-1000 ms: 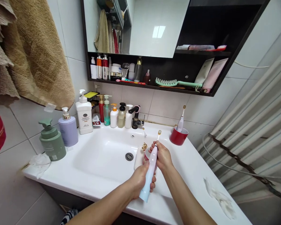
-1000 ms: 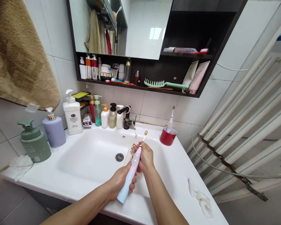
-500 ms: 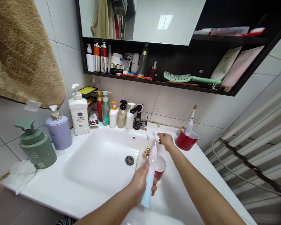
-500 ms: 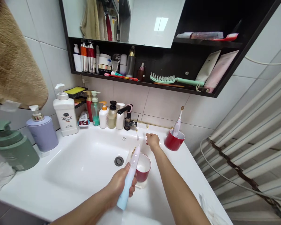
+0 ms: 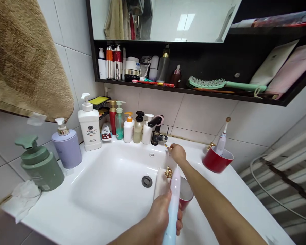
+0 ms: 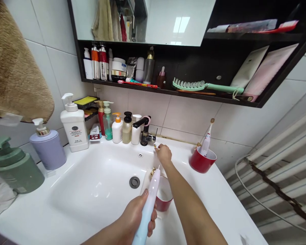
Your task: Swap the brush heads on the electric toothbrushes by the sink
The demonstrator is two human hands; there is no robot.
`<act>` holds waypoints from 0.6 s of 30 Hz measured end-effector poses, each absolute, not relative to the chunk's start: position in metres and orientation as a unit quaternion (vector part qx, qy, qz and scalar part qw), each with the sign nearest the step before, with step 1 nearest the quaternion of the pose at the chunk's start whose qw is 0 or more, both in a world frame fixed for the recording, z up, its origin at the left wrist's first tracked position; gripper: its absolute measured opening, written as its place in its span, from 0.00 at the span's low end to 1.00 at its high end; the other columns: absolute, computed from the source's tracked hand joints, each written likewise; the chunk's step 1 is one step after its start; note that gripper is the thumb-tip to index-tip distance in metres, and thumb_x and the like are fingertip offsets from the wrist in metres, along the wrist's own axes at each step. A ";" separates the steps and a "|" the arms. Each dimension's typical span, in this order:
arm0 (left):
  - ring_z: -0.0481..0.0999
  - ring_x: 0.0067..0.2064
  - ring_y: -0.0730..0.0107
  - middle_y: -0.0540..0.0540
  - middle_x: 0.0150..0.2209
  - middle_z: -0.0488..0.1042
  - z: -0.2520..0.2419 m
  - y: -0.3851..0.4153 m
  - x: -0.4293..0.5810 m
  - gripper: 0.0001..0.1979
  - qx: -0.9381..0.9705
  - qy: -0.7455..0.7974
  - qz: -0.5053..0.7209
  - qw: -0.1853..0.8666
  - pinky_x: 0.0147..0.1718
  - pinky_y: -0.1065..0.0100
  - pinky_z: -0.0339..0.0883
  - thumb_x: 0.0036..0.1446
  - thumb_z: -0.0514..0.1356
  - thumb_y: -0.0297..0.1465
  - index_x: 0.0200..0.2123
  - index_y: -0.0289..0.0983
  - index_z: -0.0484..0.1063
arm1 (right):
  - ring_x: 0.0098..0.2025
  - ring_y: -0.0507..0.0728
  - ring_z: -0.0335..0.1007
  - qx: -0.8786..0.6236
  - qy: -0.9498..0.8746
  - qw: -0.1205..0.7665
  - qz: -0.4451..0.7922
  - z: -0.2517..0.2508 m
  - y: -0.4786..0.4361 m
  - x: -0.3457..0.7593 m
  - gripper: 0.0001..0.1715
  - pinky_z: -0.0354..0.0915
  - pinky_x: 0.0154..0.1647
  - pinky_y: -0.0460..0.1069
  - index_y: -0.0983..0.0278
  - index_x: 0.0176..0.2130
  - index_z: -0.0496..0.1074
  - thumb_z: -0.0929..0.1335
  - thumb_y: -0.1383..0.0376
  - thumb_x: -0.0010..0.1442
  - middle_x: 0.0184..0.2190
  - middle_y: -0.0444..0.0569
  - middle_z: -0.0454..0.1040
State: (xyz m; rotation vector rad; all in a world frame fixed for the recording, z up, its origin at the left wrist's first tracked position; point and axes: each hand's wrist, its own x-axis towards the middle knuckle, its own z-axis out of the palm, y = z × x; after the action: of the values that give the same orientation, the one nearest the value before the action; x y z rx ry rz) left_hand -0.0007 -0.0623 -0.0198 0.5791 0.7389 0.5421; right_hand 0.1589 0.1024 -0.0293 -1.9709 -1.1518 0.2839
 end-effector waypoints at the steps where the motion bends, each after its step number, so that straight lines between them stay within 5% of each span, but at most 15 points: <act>1: 0.56 0.13 0.81 0.52 0.15 0.59 -0.020 -0.063 -0.001 0.25 0.281 0.344 0.257 0.858 0.13 0.75 0.46 0.41 0.41 0.52 0.21 0.34 0.58 | 0.36 0.62 0.61 -0.778 -0.466 0.405 0.118 -0.029 0.102 0.153 0.05 0.53 0.32 0.51 0.63 0.14 0.63 0.65 0.71 0.32 0.24 0.52 0.68; 6: 0.56 0.13 0.82 0.52 0.15 0.59 -0.022 -0.063 -0.003 0.27 0.308 0.345 0.254 0.849 0.13 0.75 0.47 0.39 0.41 0.53 0.21 0.33 0.58 | 0.31 0.59 0.63 -0.764 -0.472 0.408 0.167 -0.024 0.081 0.133 0.10 0.54 0.29 0.50 0.65 0.11 0.59 0.64 0.76 0.32 0.17 0.51 0.65; 10: 0.57 0.13 0.82 0.53 0.15 0.59 -0.021 -0.070 -0.007 0.26 0.334 0.349 0.262 0.836 0.13 0.76 0.48 0.41 0.40 0.52 0.21 0.33 0.57 | 0.20 0.52 0.61 -0.739 -0.461 0.426 0.245 -0.005 0.028 0.134 0.05 0.57 0.21 0.47 0.64 0.16 0.61 0.63 0.69 0.39 0.13 0.45 0.62; 18: 0.57 0.12 0.81 0.53 0.15 0.60 -0.024 -0.120 -0.024 0.27 0.410 0.319 0.265 0.812 0.12 0.75 0.49 0.38 0.41 0.54 0.25 0.34 0.57 | 0.16 0.44 0.57 -0.497 -0.337 0.596 0.533 0.029 -0.085 0.124 0.08 0.58 0.16 0.40 0.65 0.21 0.61 0.65 0.63 0.42 0.17 0.41 0.62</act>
State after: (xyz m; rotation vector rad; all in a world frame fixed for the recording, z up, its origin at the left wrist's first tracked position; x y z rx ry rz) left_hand -0.0243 -0.1201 -0.0241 0.8748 0.6814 0.5656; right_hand 0.1236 -0.0851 0.0287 -1.1543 -0.7819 1.2382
